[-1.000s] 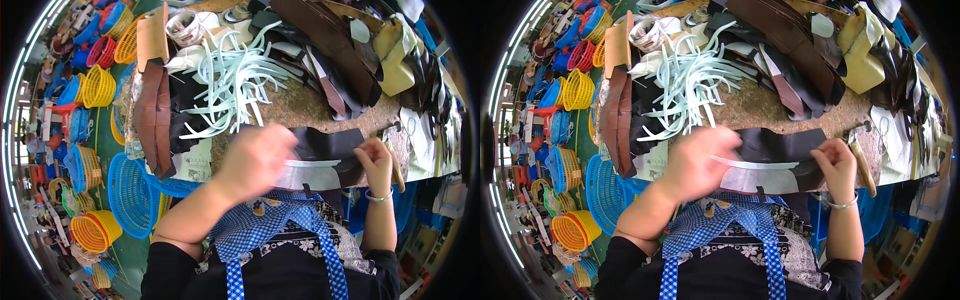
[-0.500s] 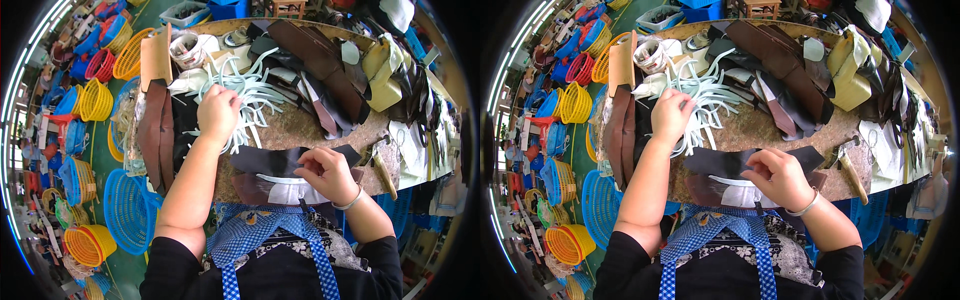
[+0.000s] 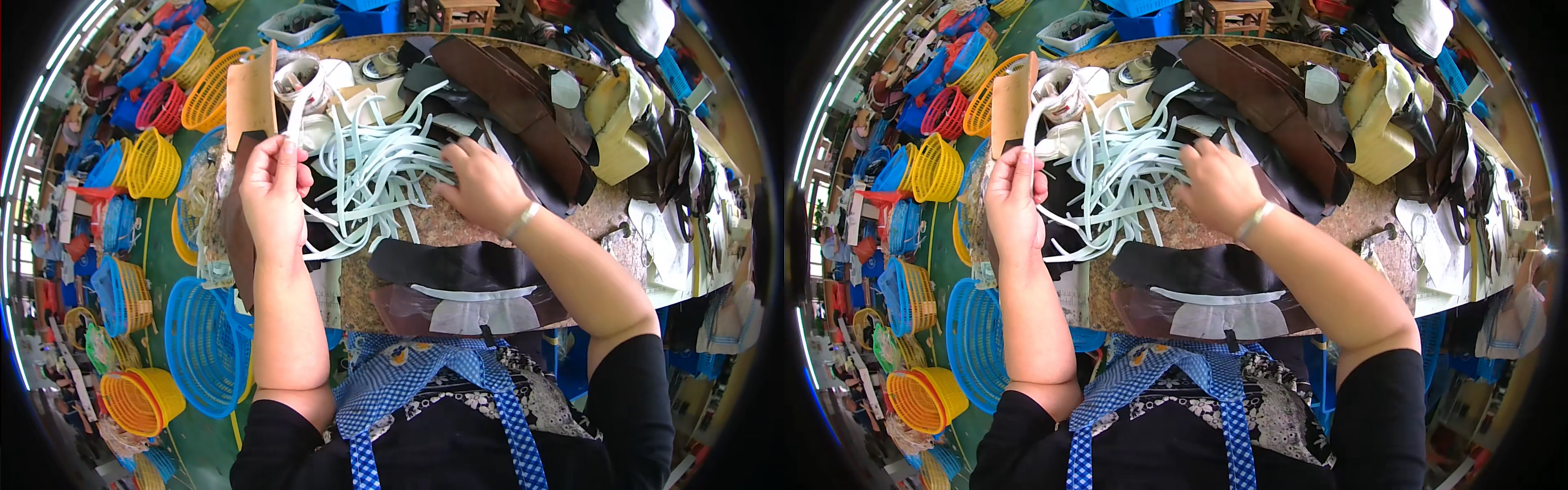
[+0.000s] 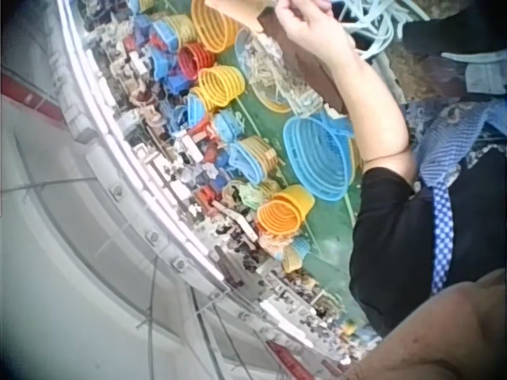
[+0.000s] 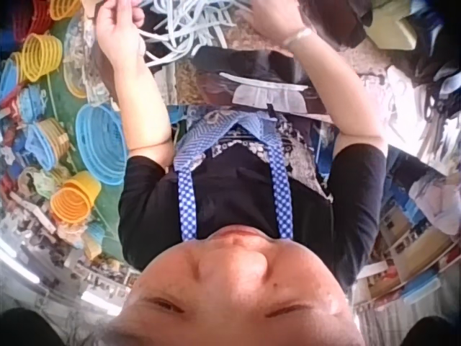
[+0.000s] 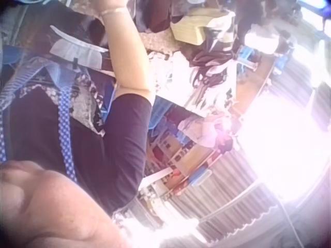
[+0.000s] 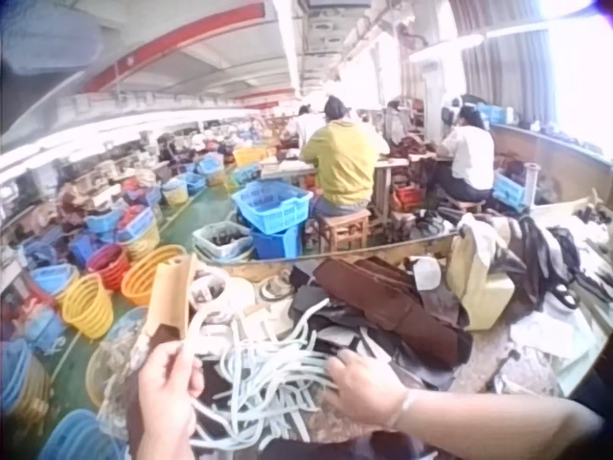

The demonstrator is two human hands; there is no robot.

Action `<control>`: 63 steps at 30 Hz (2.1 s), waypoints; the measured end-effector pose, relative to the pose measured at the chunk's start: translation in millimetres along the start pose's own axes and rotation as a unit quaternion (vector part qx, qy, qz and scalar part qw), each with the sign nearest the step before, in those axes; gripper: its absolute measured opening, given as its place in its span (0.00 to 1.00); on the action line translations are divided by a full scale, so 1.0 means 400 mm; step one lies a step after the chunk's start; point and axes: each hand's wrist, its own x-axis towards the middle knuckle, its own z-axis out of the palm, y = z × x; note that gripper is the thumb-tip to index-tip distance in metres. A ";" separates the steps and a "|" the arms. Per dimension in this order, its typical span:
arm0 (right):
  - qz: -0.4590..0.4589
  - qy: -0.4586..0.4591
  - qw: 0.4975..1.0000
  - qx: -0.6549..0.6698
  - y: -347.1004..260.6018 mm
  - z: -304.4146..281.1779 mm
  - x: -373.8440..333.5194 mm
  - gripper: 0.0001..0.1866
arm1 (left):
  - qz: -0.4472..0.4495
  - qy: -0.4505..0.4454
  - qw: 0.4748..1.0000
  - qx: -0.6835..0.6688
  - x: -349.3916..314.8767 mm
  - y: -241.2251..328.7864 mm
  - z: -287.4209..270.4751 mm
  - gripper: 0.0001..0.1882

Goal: The recorder applies adhesive tape to leather pieces and folds the edges in an industrial workshop.

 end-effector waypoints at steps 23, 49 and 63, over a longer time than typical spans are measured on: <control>0.136 0.081 0.869 0.469 -0.163 -0.328 0.256 0.07 | 0.278 -0.275 0.838 0.381 0.018 -0.034 0.091 0.21; 0.065 0.200 0.927 0.311 -0.029 -0.419 0.086 0.12 | 0.154 -0.187 0.905 0.350 0.255 0.132 0.061 0.18; 0.099 0.083 0.932 0.338 -0.092 -0.466 0.017 0.10 | 0.193 -0.222 0.837 0.461 0.251 0.123 0.095 0.17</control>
